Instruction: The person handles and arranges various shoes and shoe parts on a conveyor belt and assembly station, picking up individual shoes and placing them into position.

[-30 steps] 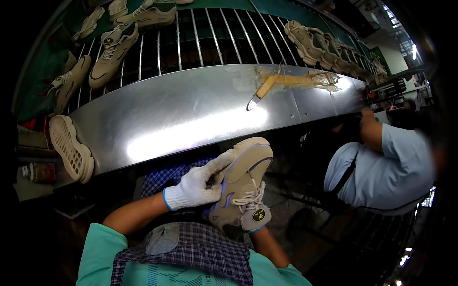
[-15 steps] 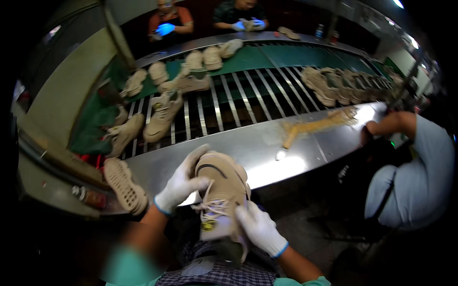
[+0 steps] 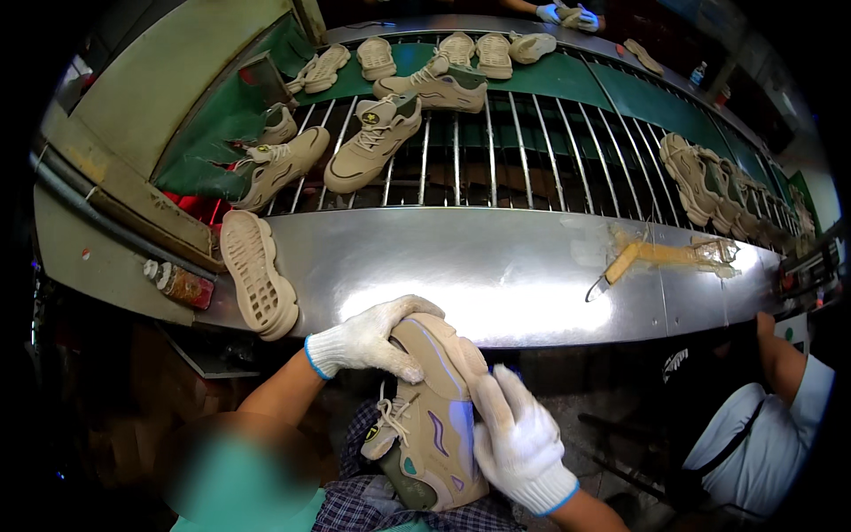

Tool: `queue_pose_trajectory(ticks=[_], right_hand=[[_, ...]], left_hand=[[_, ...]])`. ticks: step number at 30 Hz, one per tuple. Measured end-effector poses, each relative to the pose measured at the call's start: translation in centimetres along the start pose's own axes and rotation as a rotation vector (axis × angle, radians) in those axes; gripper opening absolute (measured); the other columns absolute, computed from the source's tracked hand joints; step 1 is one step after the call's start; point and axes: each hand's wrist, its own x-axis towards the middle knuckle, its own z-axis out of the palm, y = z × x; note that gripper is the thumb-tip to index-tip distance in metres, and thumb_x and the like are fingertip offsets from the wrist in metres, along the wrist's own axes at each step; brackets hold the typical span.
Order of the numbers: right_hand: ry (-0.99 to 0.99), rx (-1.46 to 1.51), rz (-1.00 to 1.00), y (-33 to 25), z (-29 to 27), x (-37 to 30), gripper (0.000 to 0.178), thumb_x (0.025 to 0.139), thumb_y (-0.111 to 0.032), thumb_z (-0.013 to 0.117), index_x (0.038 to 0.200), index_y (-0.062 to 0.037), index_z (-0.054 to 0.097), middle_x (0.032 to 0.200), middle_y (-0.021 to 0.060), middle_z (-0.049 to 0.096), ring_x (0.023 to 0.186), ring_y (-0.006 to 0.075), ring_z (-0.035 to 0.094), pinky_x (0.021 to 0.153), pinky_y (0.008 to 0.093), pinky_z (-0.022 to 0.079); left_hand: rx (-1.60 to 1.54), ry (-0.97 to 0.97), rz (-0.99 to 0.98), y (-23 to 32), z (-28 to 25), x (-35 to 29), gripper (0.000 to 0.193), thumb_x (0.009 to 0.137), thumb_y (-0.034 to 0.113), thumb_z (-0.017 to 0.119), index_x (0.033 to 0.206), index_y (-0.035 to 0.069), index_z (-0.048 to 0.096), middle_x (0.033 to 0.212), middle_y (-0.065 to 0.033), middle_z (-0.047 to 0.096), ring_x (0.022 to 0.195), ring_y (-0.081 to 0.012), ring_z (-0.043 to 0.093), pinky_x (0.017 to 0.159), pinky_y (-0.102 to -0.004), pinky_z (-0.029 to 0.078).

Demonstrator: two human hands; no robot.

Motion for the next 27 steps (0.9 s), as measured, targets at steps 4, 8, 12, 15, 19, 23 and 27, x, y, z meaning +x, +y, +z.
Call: queue_pose_trajectory(ticks=[4, 8, 12, 15, 19, 23, 27], right_hand=[[-0.007, -0.085, -0.039, 0.2, 0.6, 4.2, 0.052, 0.086, -0.002, 0.069, 0.137, 0.0013, 0.060, 0.116, 0.0266, 0.066, 0.080, 0.0367, 0.073, 0.066, 0.0409, 0.063], [-0.189, -0.048, 0.034, 0.6, 0.6, 7.6, 0.041, 0.094, -0.008, 0.066, 0.134, -0.0022, 0.061, 0.103, 0.0178, 0.066, 0.078, 0.0338, 0.073, 0.062, 0.0409, 0.061], [-0.322, -0.086, -0.008, 1.4, 1.7, 10.8, 0.049, 0.097, -0.016, 0.068, 0.144, -0.0086, 0.057, 0.113, 0.0202, 0.071, 0.082, 0.0350, 0.075, 0.068, 0.0442, 0.063], [-0.536, -0.189, -0.004, 0.9, 0.9, 13.4, 0.048, 0.102, -0.026, 0.064, 0.144, -0.0077, 0.052, 0.100, 0.0174, 0.069, 0.079, 0.0352, 0.077, 0.069, 0.0473, 0.063], [-0.584, -0.147, 0.022, 1.2, 1.0, 14.7, 0.053, 0.105, -0.028, 0.060, 0.152, -0.0110, 0.043, 0.100, 0.0245, 0.074, 0.085, 0.0432, 0.077, 0.071, 0.0521, 0.064], [-0.562, -0.099, 0.166, -0.9, -1.0, 13.4, 0.049, 0.109, -0.027, 0.054, 0.152, -0.0067, 0.044, 0.098, 0.0226, 0.076, 0.082, 0.0417, 0.077, 0.071, 0.0495, 0.064], [-0.478, 0.288, 0.247, 1.4, -3.8, 7.3, 0.071, 0.100, -0.027, 0.066, 0.158, -0.0012, 0.033, 0.122, 0.0291, 0.069, 0.097, 0.0429, 0.076, 0.079, 0.0503, 0.064]], left_hand=[[0.054, -0.018, -0.010, -0.7, -0.6, 0.6, 0.108, 0.064, 0.044, 0.101, 0.146, -0.007, 0.051, 0.136, -0.0216, 0.064, 0.129, -0.0313, 0.062, 0.112, -0.0405, 0.049], [0.035, -0.049, -0.041, -0.7, -0.6, 0.6, 0.106, 0.065, 0.045, 0.101, 0.145, -0.005, 0.052, 0.133, -0.0212, 0.066, 0.126, -0.0309, 0.065, 0.109, -0.0408, 0.053], [0.051, -0.055, -0.032, -1.1, -0.7, 0.7, 0.104, 0.066, 0.047, 0.100, 0.144, -0.003, 0.053, 0.133, -0.0207, 0.067, 0.126, -0.0308, 0.065, 0.108, -0.0411, 0.053], [0.028, -0.084, -0.078, 0.1, -0.8, 1.0, 0.106, 0.065, 0.044, 0.101, 0.145, -0.003, 0.052, 0.132, -0.0182, 0.066, 0.126, -0.0264, 0.063, 0.109, -0.0385, 0.050], [0.053, -0.016, -0.005, -1.0, -0.6, 1.0, 0.107, 0.068, 0.044, 0.100, 0.148, -0.004, 0.050, 0.138, -0.0186, 0.064, 0.129, -0.0272, 0.061, 0.112, -0.0386, 0.049], [0.075, 0.023, 0.063, -2.1, -1.0, 0.7, 0.101, 0.073, 0.050, 0.094, 0.149, -0.002, 0.052, 0.139, -0.0207, 0.064, 0.130, -0.0315, 0.062, 0.112, -0.0409, 0.049], [0.283, -0.033, 0.054, -0.2, -1.4, 0.0, 0.097, 0.081, 0.060, 0.083, 0.151, 0.000, 0.052, 0.136, -0.0218, 0.065, 0.131, -0.0353, 0.063, 0.111, -0.0426, 0.051]])
